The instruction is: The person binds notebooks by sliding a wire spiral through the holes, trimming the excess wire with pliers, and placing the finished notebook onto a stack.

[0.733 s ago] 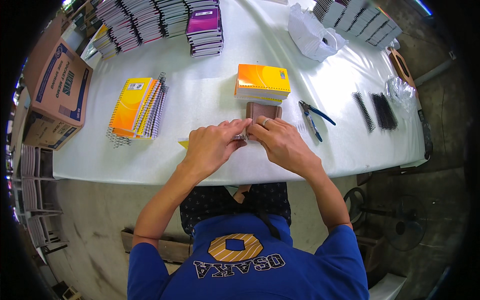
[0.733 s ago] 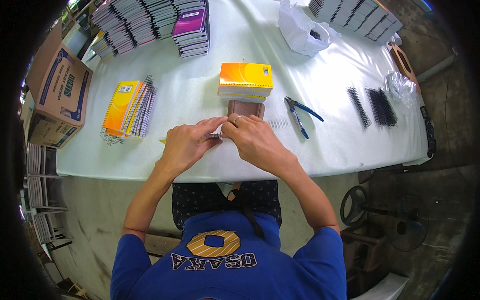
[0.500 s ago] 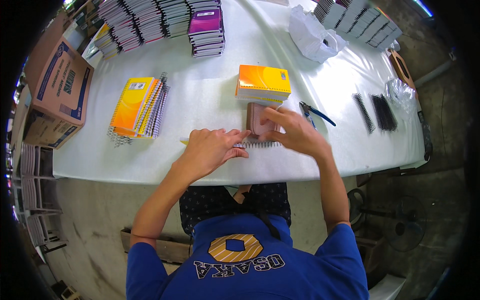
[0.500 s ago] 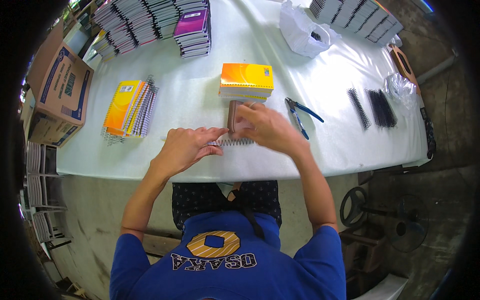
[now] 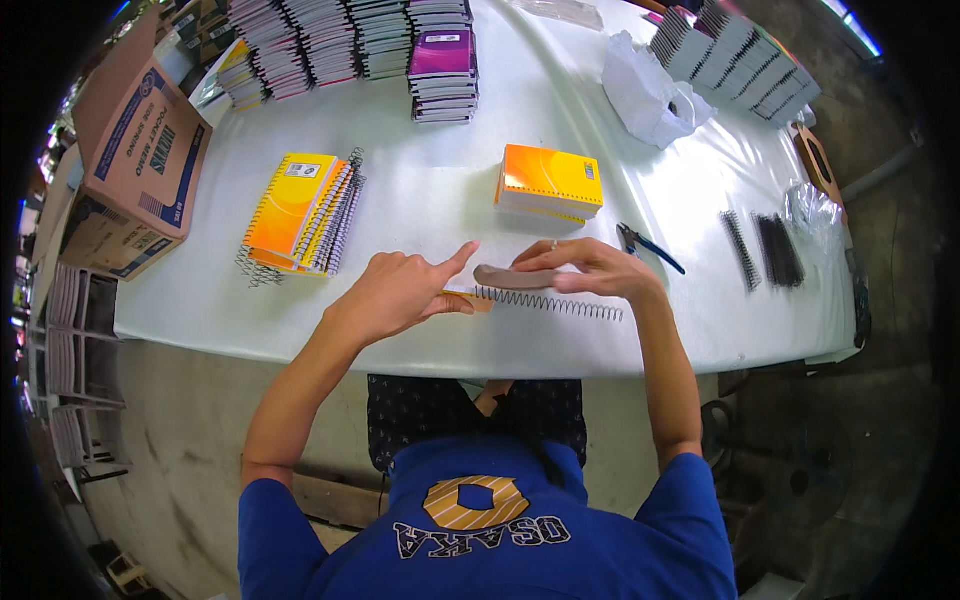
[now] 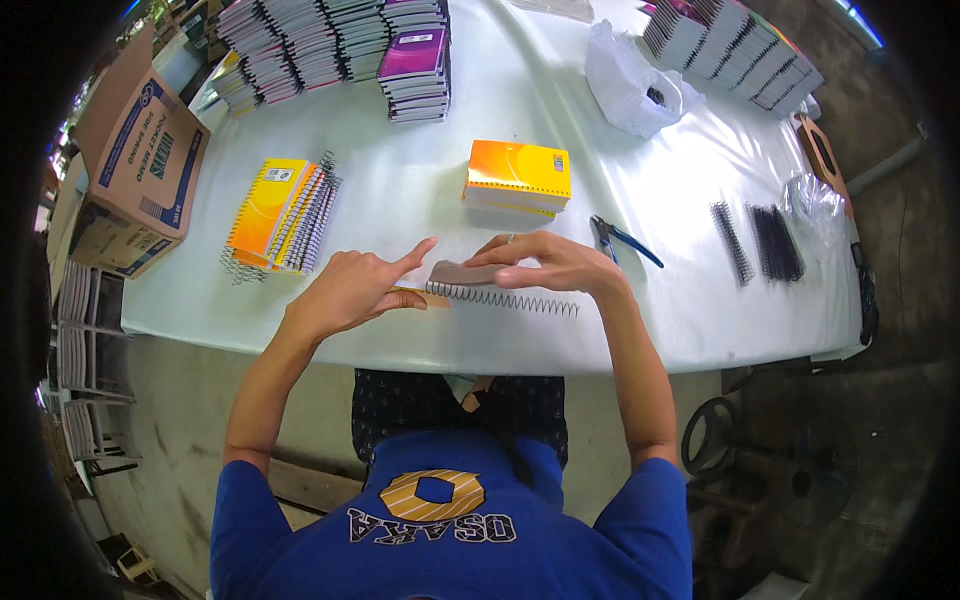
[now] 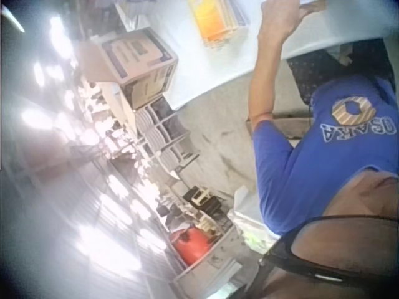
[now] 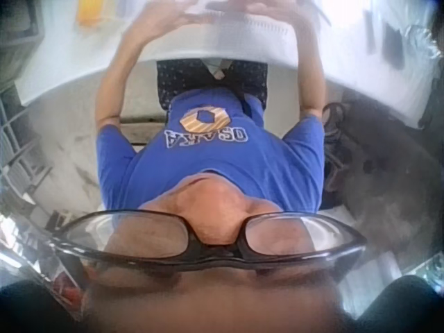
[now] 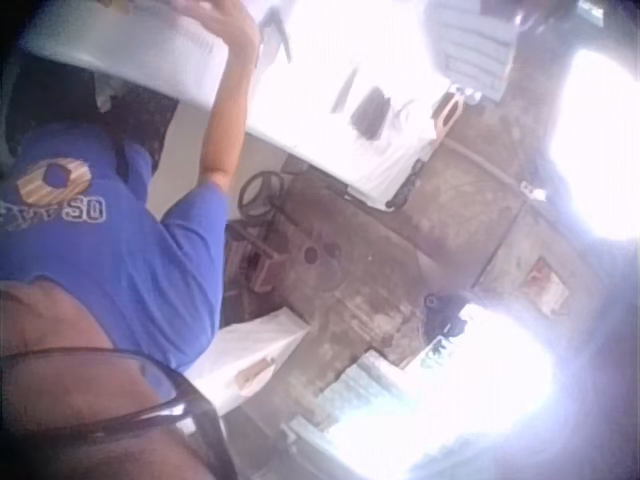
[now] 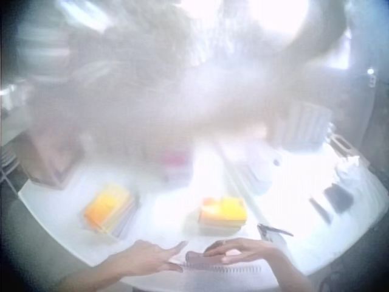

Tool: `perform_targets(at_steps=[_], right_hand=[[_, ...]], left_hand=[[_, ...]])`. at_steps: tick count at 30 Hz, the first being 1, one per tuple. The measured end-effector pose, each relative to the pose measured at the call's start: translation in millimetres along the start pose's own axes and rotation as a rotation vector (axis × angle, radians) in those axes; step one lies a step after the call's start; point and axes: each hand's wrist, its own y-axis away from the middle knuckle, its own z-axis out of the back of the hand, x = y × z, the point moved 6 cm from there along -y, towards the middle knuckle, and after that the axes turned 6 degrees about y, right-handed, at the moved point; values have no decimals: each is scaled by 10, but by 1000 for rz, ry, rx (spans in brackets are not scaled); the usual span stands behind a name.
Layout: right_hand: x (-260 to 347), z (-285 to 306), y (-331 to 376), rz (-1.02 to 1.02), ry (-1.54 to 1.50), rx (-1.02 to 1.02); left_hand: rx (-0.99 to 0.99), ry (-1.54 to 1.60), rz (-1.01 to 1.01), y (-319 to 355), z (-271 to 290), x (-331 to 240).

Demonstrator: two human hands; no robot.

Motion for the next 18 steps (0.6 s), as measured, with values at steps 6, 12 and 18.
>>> perform_targets(at_steps=[6,12,18], right_hand=[[5,-41,-62,51,-73,-29],[67,-58,-235,-53,74,-61],[158,-72,-314,119,-112,-38]], left_hand=[[-32,55,39,-31,55,8],[-163,-37,46,38,107,52],[-227,-13,101,112,163,156]])
